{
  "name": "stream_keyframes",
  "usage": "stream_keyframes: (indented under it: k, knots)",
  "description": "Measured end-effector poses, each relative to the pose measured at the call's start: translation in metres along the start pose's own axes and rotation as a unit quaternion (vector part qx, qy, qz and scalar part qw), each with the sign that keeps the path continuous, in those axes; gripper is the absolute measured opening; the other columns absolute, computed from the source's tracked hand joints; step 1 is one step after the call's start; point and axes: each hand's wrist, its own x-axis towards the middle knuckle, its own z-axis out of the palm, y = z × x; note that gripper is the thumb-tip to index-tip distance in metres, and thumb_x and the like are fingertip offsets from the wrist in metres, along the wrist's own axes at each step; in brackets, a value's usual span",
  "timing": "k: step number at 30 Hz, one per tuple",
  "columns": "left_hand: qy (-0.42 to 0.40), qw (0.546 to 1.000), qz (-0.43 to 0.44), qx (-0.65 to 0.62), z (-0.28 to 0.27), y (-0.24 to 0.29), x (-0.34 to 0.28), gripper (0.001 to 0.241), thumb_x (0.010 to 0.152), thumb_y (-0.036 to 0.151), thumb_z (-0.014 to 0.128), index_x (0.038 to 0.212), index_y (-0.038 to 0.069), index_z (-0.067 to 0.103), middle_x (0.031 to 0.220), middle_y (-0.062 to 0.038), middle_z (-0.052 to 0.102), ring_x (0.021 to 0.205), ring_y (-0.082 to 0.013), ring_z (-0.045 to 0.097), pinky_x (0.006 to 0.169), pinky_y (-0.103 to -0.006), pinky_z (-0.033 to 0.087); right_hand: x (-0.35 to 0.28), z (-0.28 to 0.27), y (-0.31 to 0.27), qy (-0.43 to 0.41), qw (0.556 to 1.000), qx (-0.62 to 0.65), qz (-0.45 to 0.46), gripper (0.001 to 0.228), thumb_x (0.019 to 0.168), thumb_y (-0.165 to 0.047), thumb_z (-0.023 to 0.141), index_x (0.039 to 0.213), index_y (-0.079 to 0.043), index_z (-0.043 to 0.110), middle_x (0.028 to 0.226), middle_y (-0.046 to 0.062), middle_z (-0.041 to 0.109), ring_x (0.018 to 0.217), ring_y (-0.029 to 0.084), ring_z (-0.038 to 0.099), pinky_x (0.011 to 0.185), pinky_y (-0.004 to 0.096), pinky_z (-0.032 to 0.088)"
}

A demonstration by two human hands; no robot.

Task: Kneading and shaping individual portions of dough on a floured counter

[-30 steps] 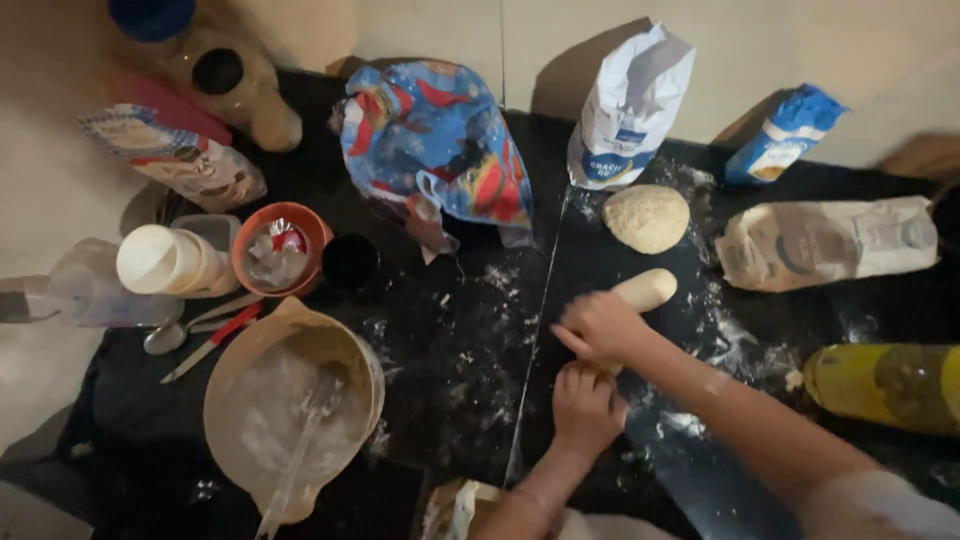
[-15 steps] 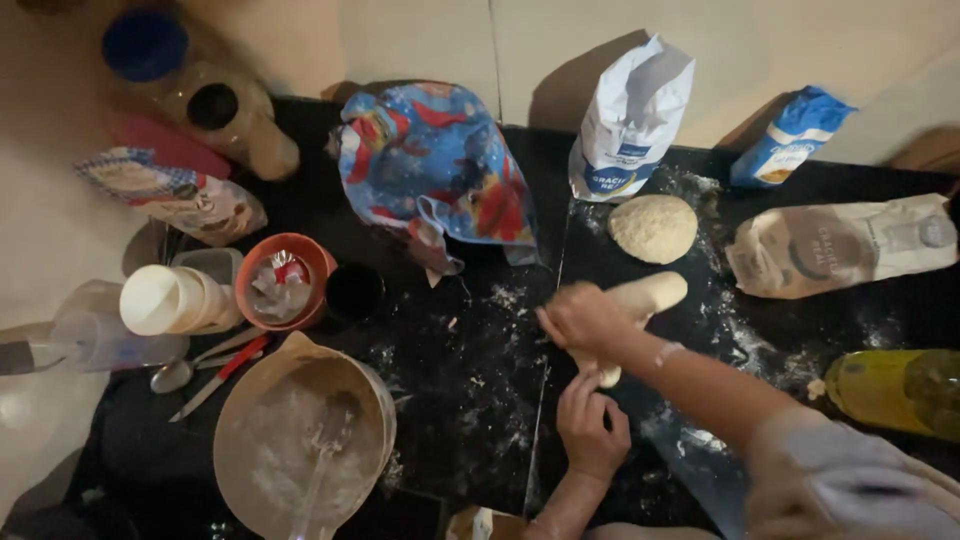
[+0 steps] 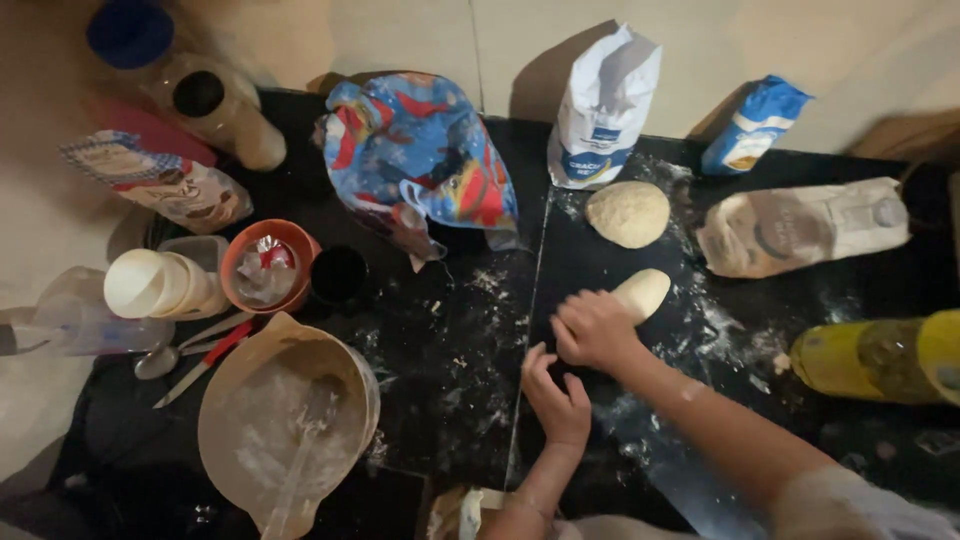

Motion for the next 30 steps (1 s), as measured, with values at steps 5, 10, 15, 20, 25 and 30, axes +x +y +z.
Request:
stream_keyframes:
  k: [5,10,15,20,25,30]
  knots:
    - [-0.014,0.999,0.034,0.004,0.011,-0.021,-0.002,0.032,0.08,0.011,0.058,0.111,0.011,0.057,0.121,-0.011,0.061,0.112,-0.035,0.062,0.102,-0.0511,0.044,-0.119,0.013,0.022,0.108,0.993,0.015,-0.051,0.034,0.089,-0.037,0.063,0.062,-0.024,0.048,0.063,-0.005,0.047,0.057,0.019,0.055,0.055,0.033,0.047]
    - [-0.059,0.998,-0.015,-0.009,-0.006,0.009,-0.002,0.03,0.081,0.011,0.059,0.111,0.013,0.057,0.111,-0.008,0.061,0.104,-0.0329,0.063,0.095,-0.0462,0.048,-0.172,0.026,0.051,0.122,0.955,0.24,0.128,0.024,0.087,-0.033,0.072,0.067,-0.019,0.073,0.066,0.002,0.067,0.068,0.022,0.068,0.067,0.034,0.054]
    - [-0.124,0.977,-0.172,-0.03,0.006,0.026,-0.012,0.037,0.085,0.015,0.06,0.122,0.01,0.055,0.116,-0.015,0.059,0.111,-0.0402,0.06,0.098,-0.048,0.05,-0.127,-0.027,0.074,0.255,0.858,0.185,0.405,0.016,0.105,-0.024,0.07,0.108,-0.008,0.074,0.099,0.02,0.07,0.096,0.038,0.07,0.078,0.043,0.06]
    - [-0.23,0.888,-0.389,-0.083,0.025,0.03,-0.007,0.059,0.093,0.036,0.059,0.148,0.019,0.046,0.145,-0.014,0.045,0.138,-0.0398,0.041,0.119,-0.0466,0.032,-0.103,0.025,0.13,0.075,0.828,0.244,0.5,0.06,0.092,-0.051,0.07,0.13,-0.004,0.068,0.113,0.025,0.072,0.111,0.044,0.068,0.097,0.054,0.053]
    - [-0.177,0.869,-0.435,-0.156,0.049,0.014,0.025,0.063,0.091,0.042,0.061,0.148,0.016,0.051,0.142,-0.017,0.056,0.137,-0.0378,0.051,0.117,-0.0446,0.036,-0.055,-0.001,0.099,0.085,0.828,0.304,0.463,0.058,0.076,-0.041,0.085,0.12,-0.007,0.069,0.108,0.021,0.073,0.105,0.039,0.07,0.092,0.049,0.055]
    - [-0.125,0.942,-0.196,-0.243,0.042,0.035,0.1,0.049,0.097,0.02,0.054,0.144,0.005,0.056,0.135,-0.03,0.058,0.132,-0.0462,0.054,0.114,-0.0513,0.04,-0.024,-0.051,0.044,0.255,0.869,0.317,0.282,0.054,0.07,-0.023,0.096,0.11,-0.009,0.062,0.088,0.012,0.066,0.084,0.026,0.065,0.076,0.036,0.051]
